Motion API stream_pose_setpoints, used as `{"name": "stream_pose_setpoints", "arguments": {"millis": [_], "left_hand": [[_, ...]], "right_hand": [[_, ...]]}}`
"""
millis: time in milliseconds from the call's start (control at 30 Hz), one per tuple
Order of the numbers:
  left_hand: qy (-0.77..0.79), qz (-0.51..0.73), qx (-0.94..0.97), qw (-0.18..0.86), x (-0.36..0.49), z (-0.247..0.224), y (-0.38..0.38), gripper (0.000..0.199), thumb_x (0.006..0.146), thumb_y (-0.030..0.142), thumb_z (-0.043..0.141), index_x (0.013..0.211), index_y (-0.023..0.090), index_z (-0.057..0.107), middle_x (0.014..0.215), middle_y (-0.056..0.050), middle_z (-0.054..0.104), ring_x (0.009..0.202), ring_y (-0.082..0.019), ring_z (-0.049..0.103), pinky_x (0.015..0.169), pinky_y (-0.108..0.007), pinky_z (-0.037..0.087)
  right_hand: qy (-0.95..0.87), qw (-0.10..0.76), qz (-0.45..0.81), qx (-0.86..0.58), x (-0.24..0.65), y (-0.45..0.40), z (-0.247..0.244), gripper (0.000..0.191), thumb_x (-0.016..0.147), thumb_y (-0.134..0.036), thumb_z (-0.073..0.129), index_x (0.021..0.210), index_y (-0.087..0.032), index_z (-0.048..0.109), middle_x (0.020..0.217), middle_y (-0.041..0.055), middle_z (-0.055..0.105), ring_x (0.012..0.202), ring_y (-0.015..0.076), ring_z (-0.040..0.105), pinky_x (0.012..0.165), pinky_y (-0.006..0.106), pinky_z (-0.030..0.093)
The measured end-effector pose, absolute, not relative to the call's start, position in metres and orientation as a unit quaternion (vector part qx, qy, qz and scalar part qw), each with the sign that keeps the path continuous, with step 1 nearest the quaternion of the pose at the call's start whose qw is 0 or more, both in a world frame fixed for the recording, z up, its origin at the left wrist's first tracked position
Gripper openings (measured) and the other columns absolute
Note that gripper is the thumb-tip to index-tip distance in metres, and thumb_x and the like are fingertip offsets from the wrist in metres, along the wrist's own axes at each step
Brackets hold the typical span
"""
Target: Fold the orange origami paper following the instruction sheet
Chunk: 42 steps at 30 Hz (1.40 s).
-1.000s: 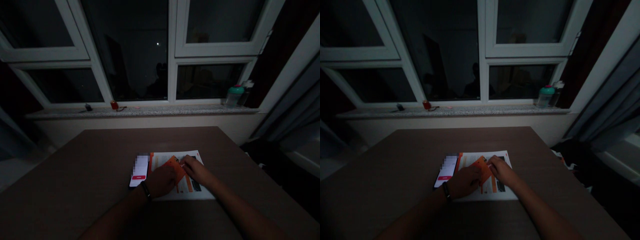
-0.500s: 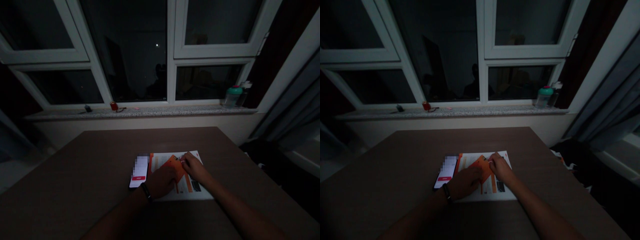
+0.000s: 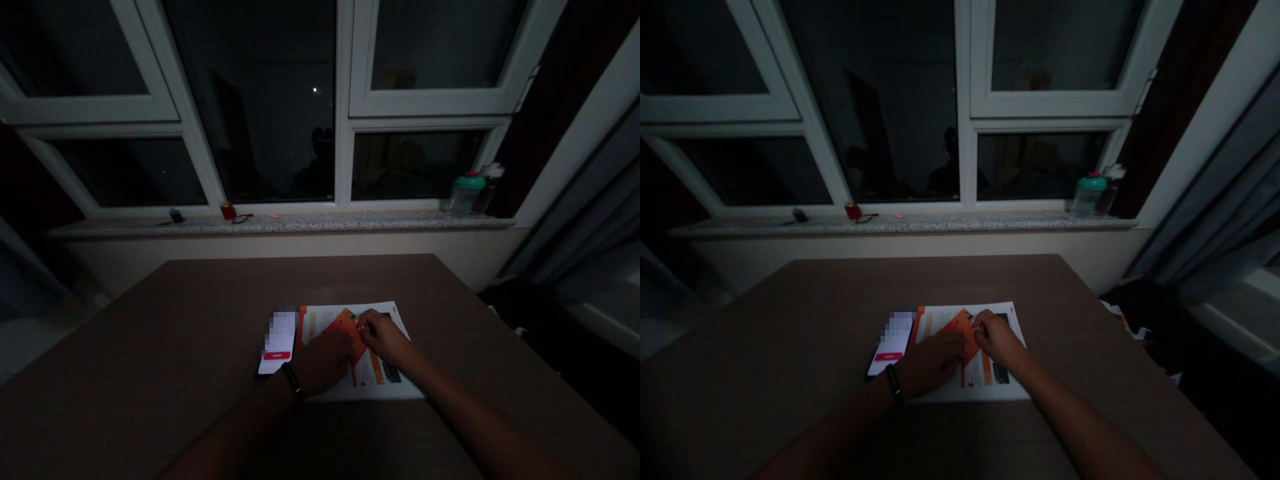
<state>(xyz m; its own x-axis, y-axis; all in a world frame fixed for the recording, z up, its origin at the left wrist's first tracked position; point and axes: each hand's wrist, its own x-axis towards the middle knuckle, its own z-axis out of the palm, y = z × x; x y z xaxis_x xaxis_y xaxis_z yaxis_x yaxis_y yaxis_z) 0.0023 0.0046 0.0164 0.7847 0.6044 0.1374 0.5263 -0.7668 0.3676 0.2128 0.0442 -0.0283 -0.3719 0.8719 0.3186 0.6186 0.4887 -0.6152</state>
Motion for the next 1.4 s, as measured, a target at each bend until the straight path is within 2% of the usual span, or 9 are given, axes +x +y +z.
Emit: {"name": "stream_pose_setpoints", "arguments": {"millis": [100,300,500,667,800,967,1233,1400], "left_hand": [[0.308,0.123,0.929,0.166,0.001,0.014,0.005,0.018,0.085,0.009,0.049,0.093,0.019,0.063,0.108,-0.007,0.064,0.106,-0.023,0.060,0.093,-0.035,0.049],[0.313,0.148,0.922,0.171,0.000,0.006,0.005,0.028,0.083,0.007,0.050,0.104,0.020,0.063,0.125,-0.008,0.060,0.123,-0.023,0.052,0.105,-0.037,0.043],[0.317,0.154,0.919,0.176,0.000,0.008,0.004,0.030,0.083,0.005,0.050,0.105,0.020,0.062,0.125,-0.007,0.060,0.123,-0.022,0.052,0.105,-0.037,0.042],[0.310,0.151,0.918,0.195,0.001,0.014,0.005,0.028,0.082,0.004,0.049,0.100,0.021,0.062,0.117,-0.004,0.061,0.112,-0.020,0.057,0.099,-0.033,0.046],[0.322,0.145,0.915,0.196,0.001,0.011,0.006,0.028,0.082,0.005,0.048,0.100,0.021,0.062,0.118,-0.005,0.059,0.111,-0.020,0.057,0.098,-0.034,0.046],[0.329,0.151,0.914,0.184,0.000,0.006,0.007,0.033,0.081,0.006,0.051,0.109,0.022,0.060,0.121,-0.006,0.058,0.118,-0.022,0.053,0.102,-0.036,0.045],[0.328,0.159,0.911,0.191,0.000,0.005,0.007,0.033,0.083,0.007,0.052,0.111,0.023,0.058,0.126,-0.005,0.056,0.121,-0.021,0.052,0.104,-0.035,0.043],[0.322,0.160,0.912,0.195,0.000,0.008,0.007,0.032,0.083,0.006,0.051,0.109,0.023,0.058,0.126,-0.005,0.056,0.122,-0.020,0.051,0.106,-0.035,0.041]], "right_hand": [[-0.791,0.329,0.200,-0.476,0.212,0.048,-0.032,0.010,0.082,-0.012,0.051,0.085,-0.019,0.057,0.080,0.0011,0.059,0.074,0.0160,0.057,0.068,0.026,0.040],[-0.785,0.336,0.222,-0.471,0.215,0.047,-0.036,0.009,0.081,-0.014,0.053,0.086,-0.020,0.057,0.074,-0.0015,0.057,0.067,0.0148,0.055,0.063,0.025,0.038],[-0.814,0.300,0.220,-0.446,0.217,0.044,-0.032,0.014,0.077,-0.010,0.054,0.087,-0.019,0.057,0.074,-0.0015,0.057,0.068,0.0145,0.055,0.065,0.024,0.038],[-0.831,0.267,0.253,-0.418,0.225,0.037,-0.031,0.013,0.074,-0.009,0.056,0.082,-0.020,0.055,0.071,-0.0032,0.055,0.066,0.0134,0.054,0.062,0.022,0.037],[-0.806,0.311,0.280,-0.418,0.227,0.036,-0.031,0.009,0.077,-0.012,0.055,0.083,-0.019,0.057,0.069,-0.0036,0.054,0.065,0.0130,0.052,0.060,0.022,0.037],[-0.759,0.349,0.297,-0.463,0.220,0.044,-0.032,0.006,0.084,-0.020,0.054,0.086,-0.018,0.059,0.066,-0.0038,0.054,0.060,0.0133,0.051,0.058,0.022,0.036],[-0.797,0.309,0.224,-0.468,0.214,0.044,-0.032,0.011,0.083,-0.018,0.055,0.091,-0.019,0.062,0.070,-0.0024,0.057,0.065,0.0144,0.056,0.062,0.023,0.037],[-0.828,0.265,0.234,-0.436,0.220,0.042,-0.028,0.012,0.079,-0.013,0.056,0.088,-0.019,0.062,0.071,-0.0025,0.057,0.065,0.0133,0.055,0.061,0.022,0.036]]}}
